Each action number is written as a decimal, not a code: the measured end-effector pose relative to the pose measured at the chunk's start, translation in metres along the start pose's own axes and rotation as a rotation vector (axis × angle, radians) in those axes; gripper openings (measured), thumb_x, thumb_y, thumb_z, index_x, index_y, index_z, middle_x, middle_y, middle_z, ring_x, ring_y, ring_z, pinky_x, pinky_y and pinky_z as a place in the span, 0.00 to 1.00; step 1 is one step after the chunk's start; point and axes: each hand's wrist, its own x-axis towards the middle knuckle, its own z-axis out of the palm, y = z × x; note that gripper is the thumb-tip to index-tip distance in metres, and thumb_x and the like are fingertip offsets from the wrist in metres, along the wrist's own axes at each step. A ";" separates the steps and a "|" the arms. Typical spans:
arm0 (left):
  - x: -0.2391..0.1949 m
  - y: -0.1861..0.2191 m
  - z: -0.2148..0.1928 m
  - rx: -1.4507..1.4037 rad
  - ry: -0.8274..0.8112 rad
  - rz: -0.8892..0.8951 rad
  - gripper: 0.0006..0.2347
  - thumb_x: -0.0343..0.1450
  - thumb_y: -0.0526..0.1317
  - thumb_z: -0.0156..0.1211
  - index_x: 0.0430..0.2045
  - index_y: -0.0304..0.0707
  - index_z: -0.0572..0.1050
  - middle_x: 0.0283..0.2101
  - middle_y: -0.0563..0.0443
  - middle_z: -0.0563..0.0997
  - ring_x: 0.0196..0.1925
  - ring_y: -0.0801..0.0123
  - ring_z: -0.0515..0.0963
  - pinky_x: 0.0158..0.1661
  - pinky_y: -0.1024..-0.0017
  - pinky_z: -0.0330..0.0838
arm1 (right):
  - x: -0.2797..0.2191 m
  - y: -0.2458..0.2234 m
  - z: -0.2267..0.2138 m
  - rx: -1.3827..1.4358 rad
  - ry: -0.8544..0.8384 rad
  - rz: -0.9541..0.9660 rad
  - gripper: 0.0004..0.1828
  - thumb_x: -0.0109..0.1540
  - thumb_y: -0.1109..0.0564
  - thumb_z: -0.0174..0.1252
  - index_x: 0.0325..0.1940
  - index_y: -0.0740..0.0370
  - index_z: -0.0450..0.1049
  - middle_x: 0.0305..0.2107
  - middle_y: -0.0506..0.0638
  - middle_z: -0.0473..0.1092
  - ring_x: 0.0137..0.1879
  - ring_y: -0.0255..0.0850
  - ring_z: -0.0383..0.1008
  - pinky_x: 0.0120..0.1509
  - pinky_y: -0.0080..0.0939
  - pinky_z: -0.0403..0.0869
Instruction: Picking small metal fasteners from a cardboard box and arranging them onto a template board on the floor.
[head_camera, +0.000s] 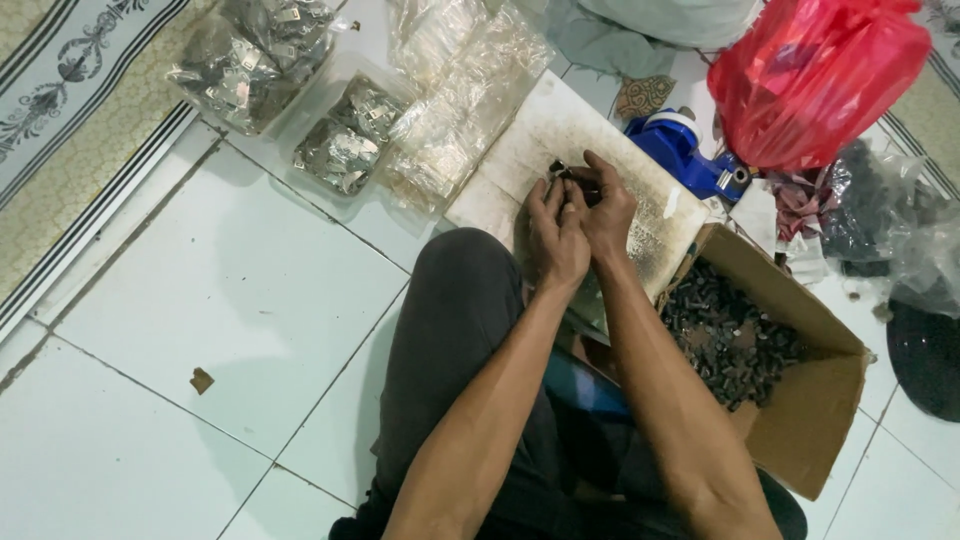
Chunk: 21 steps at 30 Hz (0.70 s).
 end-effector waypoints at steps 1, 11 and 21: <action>-0.001 0.001 0.001 -0.001 -0.003 0.000 0.27 0.78 0.35 0.43 0.73 0.28 0.46 0.71 0.24 0.62 0.74 0.36 0.58 0.70 0.43 0.56 | 0.000 0.001 0.000 -0.002 0.003 0.000 0.26 0.60 0.68 0.69 0.63 0.63 0.75 0.38 0.55 0.81 0.45 0.52 0.83 0.42 0.46 0.81; -0.019 0.033 -0.008 0.169 -0.031 0.035 0.26 0.78 0.36 0.47 0.71 0.28 0.48 0.68 0.26 0.65 0.71 0.36 0.65 0.63 0.44 0.69 | -0.019 -0.003 -0.034 0.165 -0.041 0.157 0.24 0.63 0.66 0.67 0.64 0.65 0.73 0.43 0.60 0.79 0.49 0.54 0.82 0.49 0.49 0.81; -0.074 0.023 0.004 0.551 -0.433 0.401 0.09 0.72 0.32 0.55 0.41 0.42 0.80 0.37 0.48 0.85 0.41 0.56 0.86 0.33 0.67 0.83 | -0.138 0.142 -0.229 -0.011 0.215 0.373 0.12 0.65 0.68 0.69 0.53 0.67 0.82 0.36 0.62 0.77 0.44 0.45 0.79 0.42 0.44 0.76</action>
